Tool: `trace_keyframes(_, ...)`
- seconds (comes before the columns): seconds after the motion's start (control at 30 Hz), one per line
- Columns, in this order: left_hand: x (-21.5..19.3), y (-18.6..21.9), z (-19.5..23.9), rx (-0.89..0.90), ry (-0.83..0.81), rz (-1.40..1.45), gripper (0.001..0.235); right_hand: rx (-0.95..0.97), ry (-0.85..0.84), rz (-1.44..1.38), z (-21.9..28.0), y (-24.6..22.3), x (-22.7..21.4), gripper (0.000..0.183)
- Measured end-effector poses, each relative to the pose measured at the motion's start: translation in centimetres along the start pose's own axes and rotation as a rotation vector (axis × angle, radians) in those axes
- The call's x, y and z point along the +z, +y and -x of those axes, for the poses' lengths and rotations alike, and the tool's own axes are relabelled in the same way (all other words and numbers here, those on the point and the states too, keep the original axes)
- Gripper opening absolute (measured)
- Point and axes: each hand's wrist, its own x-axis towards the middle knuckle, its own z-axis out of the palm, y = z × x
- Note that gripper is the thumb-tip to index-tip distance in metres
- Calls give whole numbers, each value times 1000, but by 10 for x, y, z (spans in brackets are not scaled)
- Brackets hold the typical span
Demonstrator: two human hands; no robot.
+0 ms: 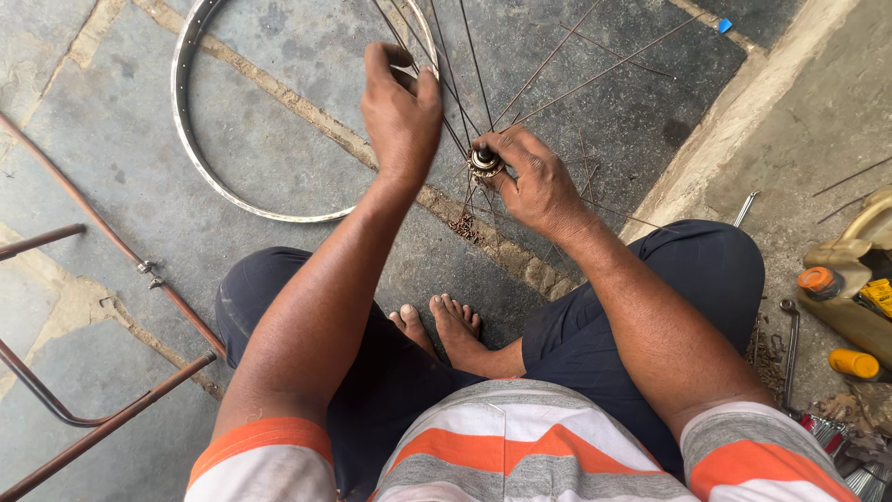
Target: The person sits on the floor and assembles a bicycle wheel by inserting spokes into the hub. They manipulate the spokes and hub by hand, arranging the spokes and tightening the hub components to secure the assembly.
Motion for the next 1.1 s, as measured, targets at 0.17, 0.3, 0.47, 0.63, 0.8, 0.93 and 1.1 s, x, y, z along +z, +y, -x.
trace_keyframes(0.17,-14,1,-18,-293,-262,526,11,130,10,-75,0,0,0,39)
trace_keyframes(0.3,-35,8,-24,-221,-679,933,22,192,44,-171,-7,8,-10,38)
trace_keyframes(0.47,-35,22,-15,22,-661,717,22,277,8,-237,-6,15,-9,34)
trace_keyframes(0.63,-43,42,-6,140,-785,637,28,282,38,-152,-7,26,-3,43)
trace_keyframes(0.8,-37,56,19,418,-805,371,21,145,85,-21,-5,43,-3,39)
trace_keyframes(0.93,-29,56,17,413,-651,163,17,187,65,-36,-5,39,1,42)
trace_keyframes(1.1,-25,43,23,554,-503,-107,14,183,166,-157,-8,32,-1,40)
